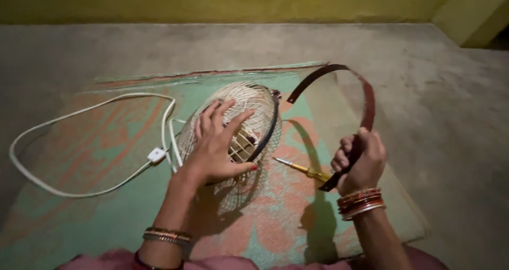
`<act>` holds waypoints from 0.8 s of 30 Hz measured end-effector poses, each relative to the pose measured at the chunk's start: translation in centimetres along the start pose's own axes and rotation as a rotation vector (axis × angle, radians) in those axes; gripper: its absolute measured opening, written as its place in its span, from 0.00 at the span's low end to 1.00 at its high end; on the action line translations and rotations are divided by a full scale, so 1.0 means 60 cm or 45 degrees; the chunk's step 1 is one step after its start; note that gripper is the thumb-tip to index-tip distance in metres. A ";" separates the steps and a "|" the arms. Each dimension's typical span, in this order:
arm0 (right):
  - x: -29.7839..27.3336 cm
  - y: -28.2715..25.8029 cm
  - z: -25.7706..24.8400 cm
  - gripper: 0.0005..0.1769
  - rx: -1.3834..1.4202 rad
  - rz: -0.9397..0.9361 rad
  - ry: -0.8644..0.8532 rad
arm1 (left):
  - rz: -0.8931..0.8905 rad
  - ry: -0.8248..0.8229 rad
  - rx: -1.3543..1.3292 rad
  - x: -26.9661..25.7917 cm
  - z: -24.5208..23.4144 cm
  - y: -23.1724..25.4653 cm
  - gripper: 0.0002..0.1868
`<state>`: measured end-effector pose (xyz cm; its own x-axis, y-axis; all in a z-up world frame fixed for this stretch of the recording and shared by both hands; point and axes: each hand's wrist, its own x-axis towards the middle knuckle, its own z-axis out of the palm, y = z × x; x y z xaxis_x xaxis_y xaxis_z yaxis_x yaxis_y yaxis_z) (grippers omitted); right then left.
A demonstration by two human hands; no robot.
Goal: The person removes the front grille of a small electric fan using a screwdriver to loosen screws. They then detach a curved plastic ring from the fan assembly.
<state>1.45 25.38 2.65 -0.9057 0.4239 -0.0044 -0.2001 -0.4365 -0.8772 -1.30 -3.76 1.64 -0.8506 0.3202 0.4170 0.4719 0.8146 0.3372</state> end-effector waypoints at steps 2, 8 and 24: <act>-0.002 0.000 -0.005 0.15 0.018 -0.055 -0.094 | -0.019 -0.007 -0.058 -0.011 -0.001 -0.006 0.60; -0.003 0.000 -0.016 0.26 0.022 0.094 -0.138 | -0.031 0.205 -0.093 -0.004 0.017 -0.005 0.54; -0.056 0.047 0.120 0.19 0.383 -0.033 -0.149 | -0.315 0.297 -0.193 0.025 0.033 0.018 0.38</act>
<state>1.27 17.01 3.67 -0.9323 0.3512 0.0869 -0.3094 -0.6494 -0.6947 -2.54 -1.45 0.99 -0.8758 -0.0102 0.4825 0.3026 0.7674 0.5653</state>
